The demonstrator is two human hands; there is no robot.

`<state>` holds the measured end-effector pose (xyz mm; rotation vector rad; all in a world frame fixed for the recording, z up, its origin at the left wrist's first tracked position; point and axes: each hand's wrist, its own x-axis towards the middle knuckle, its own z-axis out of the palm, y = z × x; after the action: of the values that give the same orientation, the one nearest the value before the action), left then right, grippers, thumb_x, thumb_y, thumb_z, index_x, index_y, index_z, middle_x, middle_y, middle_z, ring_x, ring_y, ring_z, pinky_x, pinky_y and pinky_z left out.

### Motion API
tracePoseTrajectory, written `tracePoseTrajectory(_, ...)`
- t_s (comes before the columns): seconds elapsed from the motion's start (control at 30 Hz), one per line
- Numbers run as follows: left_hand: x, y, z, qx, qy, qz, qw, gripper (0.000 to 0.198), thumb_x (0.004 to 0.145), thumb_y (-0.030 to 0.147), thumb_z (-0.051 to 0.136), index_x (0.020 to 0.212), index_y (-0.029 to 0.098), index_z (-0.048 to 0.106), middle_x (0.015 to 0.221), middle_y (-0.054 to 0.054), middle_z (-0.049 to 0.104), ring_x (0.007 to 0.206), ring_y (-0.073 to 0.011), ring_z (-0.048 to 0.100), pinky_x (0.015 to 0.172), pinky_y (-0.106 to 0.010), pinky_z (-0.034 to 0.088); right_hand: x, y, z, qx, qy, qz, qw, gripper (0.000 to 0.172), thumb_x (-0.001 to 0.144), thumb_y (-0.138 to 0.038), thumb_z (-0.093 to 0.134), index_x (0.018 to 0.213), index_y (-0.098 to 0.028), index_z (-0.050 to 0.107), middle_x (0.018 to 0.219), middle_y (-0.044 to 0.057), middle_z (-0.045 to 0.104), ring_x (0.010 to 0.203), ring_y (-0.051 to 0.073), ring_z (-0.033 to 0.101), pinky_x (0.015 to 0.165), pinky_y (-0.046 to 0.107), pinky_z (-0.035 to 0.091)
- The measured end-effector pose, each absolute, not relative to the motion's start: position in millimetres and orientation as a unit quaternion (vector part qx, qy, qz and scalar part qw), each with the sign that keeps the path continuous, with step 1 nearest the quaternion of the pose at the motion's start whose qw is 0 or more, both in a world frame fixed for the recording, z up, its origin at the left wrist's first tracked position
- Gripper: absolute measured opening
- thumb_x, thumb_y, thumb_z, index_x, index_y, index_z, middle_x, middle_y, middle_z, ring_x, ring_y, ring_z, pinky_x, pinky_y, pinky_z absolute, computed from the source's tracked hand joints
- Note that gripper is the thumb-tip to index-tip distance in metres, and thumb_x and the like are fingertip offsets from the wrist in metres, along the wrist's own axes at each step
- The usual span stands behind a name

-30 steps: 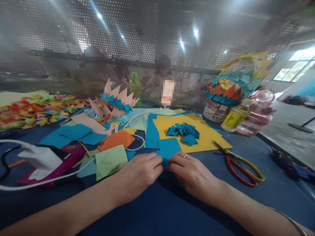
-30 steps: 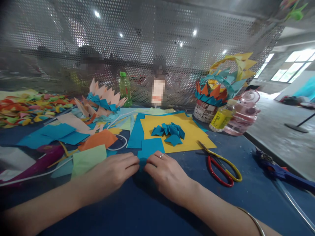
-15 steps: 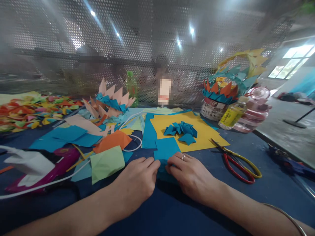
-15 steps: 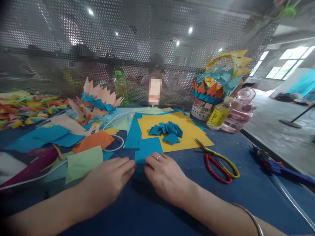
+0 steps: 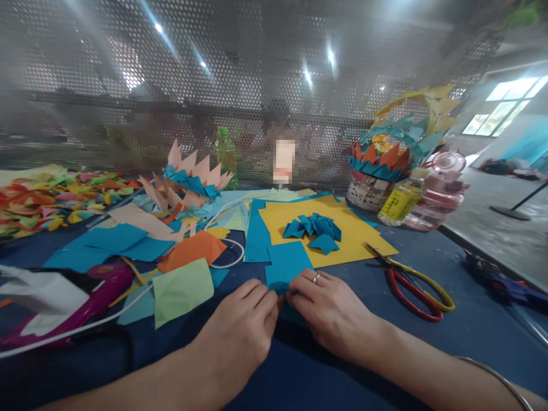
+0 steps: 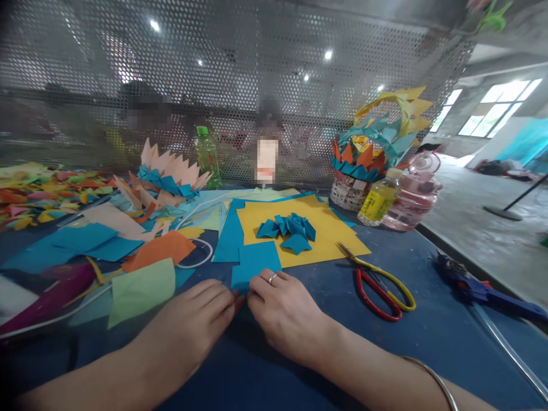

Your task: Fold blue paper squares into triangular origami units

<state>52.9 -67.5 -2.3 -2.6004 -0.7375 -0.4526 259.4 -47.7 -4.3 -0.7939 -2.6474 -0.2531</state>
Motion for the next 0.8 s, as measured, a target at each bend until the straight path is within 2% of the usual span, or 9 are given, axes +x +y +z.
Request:
tracePoseTrajectory(0.07, 55.3, -68.9, -1.3, -0.920, -0.269, -0.179, 0.221, 0.039, 0.091, -0.002, 0.035, 0.086, 0.007, 0.073, 0.073, -0.007, 0.066, 0.070, -0.0221, 0.060, 0.087, -0.040, 0.047, 259.5, -48.2, -4.2, -0.283, -0.936, -0.101, 0.184, 0.009, 0.081, -0.005, 0.062, 0.081, -0.013, 0.067, 0.085, 0.006, 0.066, 0.077, 0.022, 0.056, 0.067, 0.035, 0.048)
tracePoseTrajectory(0.13, 57.4, -69.9, 0.6, -0.909, -0.279, -0.194, 0.241, 0.047, 0.094, -0.002, 0.029, 0.083, 0.008, 0.073, 0.068, -0.005, 0.064, 0.068, -0.0208, 0.059, 0.094, -0.039, 0.043, 259.6, -49.1, -4.5, -0.283, -0.934, -0.112, 0.186, 0.010, 0.083, -0.006, 0.062, 0.079, -0.014, 0.066, 0.083, 0.006, 0.065, 0.075, 0.021, 0.055, 0.066, 0.035, 0.047)
tracePoseTrajectory(0.3, 59.6, -71.3, 5.2, -0.897, -0.286, -0.206, 0.267, 0.056, 0.098, -0.002, 0.022, 0.077, 0.012, 0.073, 0.065, -0.004, 0.064, 0.064, -0.0190, 0.058, 0.094, -0.038, 0.041, 258.5, -50.8, -4.4, -0.284, -0.929, -0.136, 0.193, 0.012, 0.080, -0.005, 0.064, 0.072, -0.015, 0.065, 0.077, 0.004, 0.063, 0.071, 0.020, 0.053, 0.061, 0.035, 0.043)
tracePoseTrajectory(0.4, 58.6, -72.1, 4.0, -0.897, -0.288, -0.199, 0.269, 0.056, 0.098, -0.001, 0.023, 0.081, 0.013, 0.074, 0.065, -0.004, 0.065, 0.065, -0.0194, 0.057, 0.095, -0.038, 0.041, 258.3, -50.6, -4.7, -0.288, -0.929, -0.131, 0.192, 0.012, 0.078, -0.005, 0.064, 0.072, -0.015, 0.064, 0.077, 0.004, 0.063, 0.070, 0.020, 0.053, 0.062, 0.034, 0.043)
tracePoseTrajectory(0.57, 57.1, -71.3, -0.8, -0.902, -0.291, -0.189, 0.257, 0.053, 0.098, 0.001, 0.025, 0.090, 0.010, 0.076, 0.067, -0.004, 0.064, 0.067, -0.0206, 0.058, 0.098, -0.040, 0.038, 259.4, -48.4, -8.1, -0.288, -0.931, -0.089, 0.204, 0.018, 0.086, -0.004, 0.054, 0.075, -0.014, 0.066, 0.080, 0.006, 0.063, 0.074, 0.020, 0.053, 0.066, 0.032, 0.045)
tracePoseTrajectory(0.8, 58.7, -71.8, -0.7, -0.899, -0.286, -0.191, 0.270, 0.051, 0.093, -0.003, 0.027, 0.086, 0.010, 0.077, 0.066, -0.004, 0.065, 0.066, -0.0200, 0.057, 0.099, -0.037, 0.037, 259.7, -47.3, -6.8, -0.277, -0.935, -0.060, 0.211, 0.020, 0.086, -0.003, 0.051, 0.083, -0.013, 0.068, 0.084, 0.007, 0.066, 0.078, 0.021, 0.055, 0.067, 0.031, 0.046)
